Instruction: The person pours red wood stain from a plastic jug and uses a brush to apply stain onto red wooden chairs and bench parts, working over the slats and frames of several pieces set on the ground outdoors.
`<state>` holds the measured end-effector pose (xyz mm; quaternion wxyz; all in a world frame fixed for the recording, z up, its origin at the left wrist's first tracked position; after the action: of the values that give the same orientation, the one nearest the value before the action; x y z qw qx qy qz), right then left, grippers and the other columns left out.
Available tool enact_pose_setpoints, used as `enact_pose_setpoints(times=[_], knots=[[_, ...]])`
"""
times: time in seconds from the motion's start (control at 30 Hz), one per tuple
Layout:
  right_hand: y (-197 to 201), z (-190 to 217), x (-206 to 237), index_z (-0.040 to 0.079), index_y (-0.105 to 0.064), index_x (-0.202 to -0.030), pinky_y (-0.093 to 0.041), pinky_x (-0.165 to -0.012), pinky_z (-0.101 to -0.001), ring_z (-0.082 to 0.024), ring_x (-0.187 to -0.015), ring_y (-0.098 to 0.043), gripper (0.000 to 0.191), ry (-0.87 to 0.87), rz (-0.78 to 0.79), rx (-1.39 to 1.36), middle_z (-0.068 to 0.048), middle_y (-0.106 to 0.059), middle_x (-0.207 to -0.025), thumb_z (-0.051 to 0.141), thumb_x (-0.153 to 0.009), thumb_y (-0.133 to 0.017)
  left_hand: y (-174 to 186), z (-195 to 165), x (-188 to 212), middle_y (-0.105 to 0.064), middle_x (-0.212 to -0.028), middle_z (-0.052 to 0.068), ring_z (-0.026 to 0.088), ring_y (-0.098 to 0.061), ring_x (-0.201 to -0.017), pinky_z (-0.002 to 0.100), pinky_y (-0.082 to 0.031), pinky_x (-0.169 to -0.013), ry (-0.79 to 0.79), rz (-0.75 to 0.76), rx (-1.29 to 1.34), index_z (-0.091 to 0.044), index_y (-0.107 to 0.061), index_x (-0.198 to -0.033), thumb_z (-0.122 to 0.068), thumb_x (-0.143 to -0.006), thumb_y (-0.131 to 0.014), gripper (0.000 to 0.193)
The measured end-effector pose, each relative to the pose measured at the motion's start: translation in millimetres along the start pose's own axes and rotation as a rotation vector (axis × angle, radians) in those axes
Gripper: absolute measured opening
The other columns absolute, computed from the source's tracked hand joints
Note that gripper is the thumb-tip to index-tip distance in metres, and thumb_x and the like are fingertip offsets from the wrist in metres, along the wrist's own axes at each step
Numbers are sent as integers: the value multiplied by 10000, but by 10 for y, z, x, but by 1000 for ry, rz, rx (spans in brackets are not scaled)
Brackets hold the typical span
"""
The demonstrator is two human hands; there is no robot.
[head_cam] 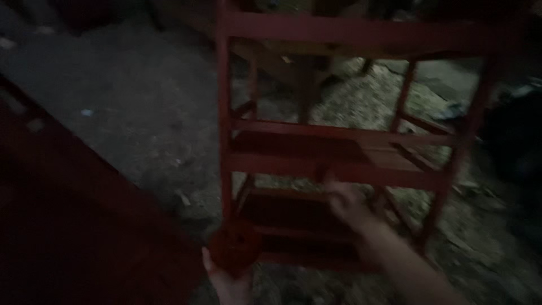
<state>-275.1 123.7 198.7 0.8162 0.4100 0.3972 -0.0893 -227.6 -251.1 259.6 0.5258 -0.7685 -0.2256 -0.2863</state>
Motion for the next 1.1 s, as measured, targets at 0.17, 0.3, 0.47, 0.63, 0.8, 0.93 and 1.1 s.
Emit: enact_pose_setpoints(times=[0.17, 0.3, 0.47, 0.63, 0.8, 0.93, 1.1], knots=[[1933, -255, 735, 87, -653, -1130, -555, -790, -339, -250, -899, -676, 115, -544, 50, 353, -118, -702, -1012, 122, -1032, -603, -239, 220, 615, -525, -1494, 101, 333, -525, -1350, 548, -438, -1111, -7, 132, -73, -170, -409, -1566, -578, -956, -409, 734], [2690, 74, 568, 87, -663, -1144, -577, -703, -387, -274, -749, -732, 157, -1060, 206, 382, -120, -713, -937, 155, -1023, -590, -526, 367, 1214, -530, -1509, 88, 356, -519, -1363, 545, -434, -1125, 174, 70, -128, -186, -407, -1565, -643, -947, -411, 769], [3145, 947, 138, 76, -650, -1190, -546, -852, -411, -308, -993, -660, 202, -613, 4, 329, -146, -656, -1120, 123, -1011, -572, -893, 458, 2172, -498, -1515, 136, 389, -496, -1366, 602, -420, -1121, 212, 86, -174, -171, -398, -1574, -646, -945, -415, 789], [3594, 1761, 118, 19, -614, -1299, -507, -936, -435, -407, -1271, -523, 330, -474, -11, 304, -257, -504, -1414, 199, -1023, -604, -860, 378, 3068, -460, -1560, 95, 367, -472, -1404, 579, -399, -1157, 164, 66, -355, -221, -377, -1579, -647, -924, -429, 783], [3770, 2030, 369, 83, -651, -1307, -548, -901, -418, -304, -1062, -681, 353, -1134, -53, 30, -129, -677, -1212, 305, -1050, -556, -825, 376, 3331, -432, -1587, 91, 365, -444, -1430, 573, -385, -1154, 115, 140, -422, -246, -383, -1581, -687, -900, -419, 812], [3685, 1922, 476, 30, -706, -1146, -561, -903, -383, -249, -1056, -715, 318, -952, -182, 14, -98, -717, -1150, 294, -986, -630, -942, 723, 3230, -427, -1586, 114, 385, -422, -1426, 592, -355, -1139, 184, 137, -379, -217, -395, -1578, -703, -899, -397, 835], [3533, 1504, 403, -16, -745, -989, -502, -1119, -417, -284, -1135, -715, 266, -747, -220, -47, -136, -752, -1118, 244, -1020, -701, -1374, 1141, 2810, -413, -1605, 123, 385, -413, -1442, 561, -348, -1177, 276, 283, -389, -154, -382, -1581, -695, -933, -385, 844]])
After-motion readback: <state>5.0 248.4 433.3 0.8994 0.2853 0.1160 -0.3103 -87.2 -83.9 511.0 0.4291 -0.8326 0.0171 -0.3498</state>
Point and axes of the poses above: each hand's wrist, its own x-axis away from the middle knuckle, its own y-axis out of the back of the hand, z = x × y, the point moved 1 cm from there along -x, towards the middle knuckle
